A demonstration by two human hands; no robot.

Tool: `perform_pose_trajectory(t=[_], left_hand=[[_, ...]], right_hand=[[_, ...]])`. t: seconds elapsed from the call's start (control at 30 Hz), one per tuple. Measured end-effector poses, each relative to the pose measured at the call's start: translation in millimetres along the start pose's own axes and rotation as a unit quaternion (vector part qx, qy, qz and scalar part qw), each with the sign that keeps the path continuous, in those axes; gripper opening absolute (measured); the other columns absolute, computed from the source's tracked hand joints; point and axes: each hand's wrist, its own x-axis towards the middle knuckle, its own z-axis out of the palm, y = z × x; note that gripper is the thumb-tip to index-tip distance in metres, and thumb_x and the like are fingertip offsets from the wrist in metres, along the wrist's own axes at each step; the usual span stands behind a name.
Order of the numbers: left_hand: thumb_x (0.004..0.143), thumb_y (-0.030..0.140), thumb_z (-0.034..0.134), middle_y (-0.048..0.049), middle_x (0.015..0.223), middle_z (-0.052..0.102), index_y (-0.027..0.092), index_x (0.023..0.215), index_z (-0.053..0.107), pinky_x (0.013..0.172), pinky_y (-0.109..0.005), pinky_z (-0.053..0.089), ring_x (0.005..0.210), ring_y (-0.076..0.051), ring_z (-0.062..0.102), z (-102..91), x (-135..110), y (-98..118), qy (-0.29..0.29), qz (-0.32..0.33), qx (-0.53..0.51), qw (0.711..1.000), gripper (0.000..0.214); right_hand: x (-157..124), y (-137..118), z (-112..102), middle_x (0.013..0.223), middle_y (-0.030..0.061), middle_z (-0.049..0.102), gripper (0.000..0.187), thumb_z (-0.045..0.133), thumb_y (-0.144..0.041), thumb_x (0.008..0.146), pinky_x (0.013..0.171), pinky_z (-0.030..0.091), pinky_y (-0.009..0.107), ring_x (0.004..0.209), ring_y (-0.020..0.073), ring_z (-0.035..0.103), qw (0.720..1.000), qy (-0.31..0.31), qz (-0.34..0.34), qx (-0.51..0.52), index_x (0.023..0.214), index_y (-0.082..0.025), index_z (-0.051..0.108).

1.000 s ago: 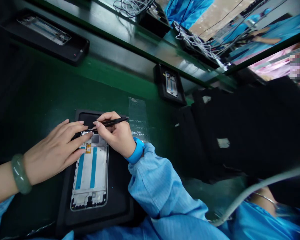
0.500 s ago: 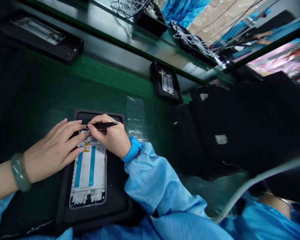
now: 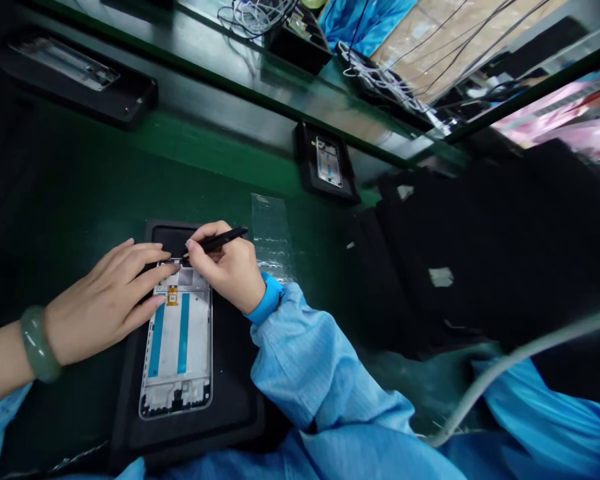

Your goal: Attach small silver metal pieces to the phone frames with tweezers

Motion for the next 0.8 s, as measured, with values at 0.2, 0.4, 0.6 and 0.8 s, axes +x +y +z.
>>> perform_pose_trajectory(t=[0.2,0.4,0.6,0.8], left_hand=[[0.091,0.033,0.040,-0.0122,0.129,0.049,0.015,0.129,0.048,0.113,-0.049,0.026,0.128,-0.025,0.040,0.4,1,1,0.007,-0.001,0.000,1.000,0.042],[0.091,0.035,0.040,-0.0119,0.129,0.051,0.016,0.128,0.049,0.112,-0.049,0.028,0.127,-0.026,0.042,-1.0,2,2,0.007,-0.004,0.006,1.000,0.043],[0.090,0.037,0.041,-0.0131,0.127,0.054,0.016,0.125,0.053,0.107,-0.048,0.035,0.124,-0.029,0.046,-2.2,3,7,0.009,-0.009,0.022,1.000,0.043],[0.092,0.035,0.038,-0.0122,0.130,0.053,0.017,0.127,0.052,0.106,-0.049,0.035,0.125,-0.028,0.045,-0.4,3,7,0.008,-0.005,0.041,0.999,0.041]], right_hand=[[2,2,1,0.078,-0.0007,0.063,0.006,0.055,-0.024,0.083,0.064,0.051,0.019,0.066,0.0087,0.062,1.000,-0.012,-0.015,0.001,0.084,-0.018,0.056],[1,1,1,0.081,0.0003,0.063,0.006,0.050,-0.021,0.085,0.067,0.051,0.019,0.070,0.0088,0.061,0.996,-0.015,-0.079,-0.043,0.086,-0.018,0.055],[2,0,-2,0.083,0.0037,0.063,0.012,0.045,-0.018,0.086,0.074,0.050,0.024,0.078,0.0121,0.061,0.977,-0.066,-0.172,-0.106,0.084,-0.017,0.057],[4,8,1,0.085,0.0008,0.063,0.011,0.052,-0.029,0.087,0.066,0.052,0.021,0.074,0.0103,0.063,0.998,-0.039,-0.040,0.011,0.087,-0.018,0.056]])
